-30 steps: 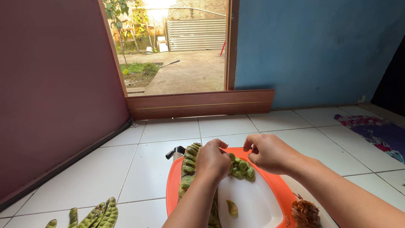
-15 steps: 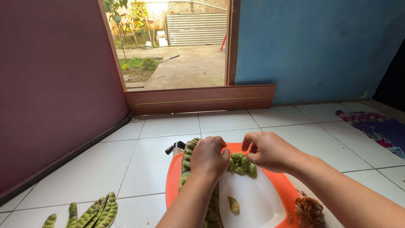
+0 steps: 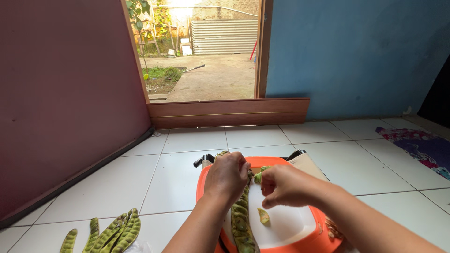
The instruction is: The person shells green vegetable pods by hand, removing the seeds and placing them on an orange tray. The discarded pod husks are set aside on the tray as well.
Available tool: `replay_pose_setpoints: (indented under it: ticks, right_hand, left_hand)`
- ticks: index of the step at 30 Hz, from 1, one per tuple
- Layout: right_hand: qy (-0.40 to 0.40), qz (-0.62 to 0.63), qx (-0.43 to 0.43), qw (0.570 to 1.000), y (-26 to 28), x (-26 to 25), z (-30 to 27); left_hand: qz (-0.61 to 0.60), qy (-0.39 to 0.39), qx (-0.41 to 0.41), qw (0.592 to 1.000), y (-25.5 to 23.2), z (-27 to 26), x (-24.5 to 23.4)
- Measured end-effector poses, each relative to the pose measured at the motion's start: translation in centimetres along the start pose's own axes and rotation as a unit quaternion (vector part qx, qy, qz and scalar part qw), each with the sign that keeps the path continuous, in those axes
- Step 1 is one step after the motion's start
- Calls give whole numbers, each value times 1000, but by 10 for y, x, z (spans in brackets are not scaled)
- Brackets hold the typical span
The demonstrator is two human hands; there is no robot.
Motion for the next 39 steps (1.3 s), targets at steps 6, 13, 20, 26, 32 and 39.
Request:
replay_pose_setpoints:
  ticks: [6,13,20,26,32,39]
  right_hand:
    - [-22,-17,-19,999,3,25,-1]
    - [-36,-12,28,999,-2,32,-1]
    - [-58,16,12,998,-2,7,-16]
    - [-121,-2,48,991,10,-62,-62]
    - [-160,24,108,981,-8,-96,-110]
    - [-163,86,136,973,-46,-105,-131]
  left_hand:
    - [4,11,17,1000,8,-14,-15]
    - [11,13,32,999,4,-23,-20]
    - [-5,35,34,999,-9,-33,-12]
    - [-22,67,31,997,-41,-40,0]
    - [-48,64,84,993,-95,-47,27]
    - [-61,105,115,986,-143,-68,49]
Point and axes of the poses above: each hand's wrist, its own z-axis towards the middle knuckle, its own x-axis out of the palm, y = z × x, the point moved 7 cm from there along z, towards the middle knuckle, and after that the axes turned 13 degrees about z, right-handed, at the moved point
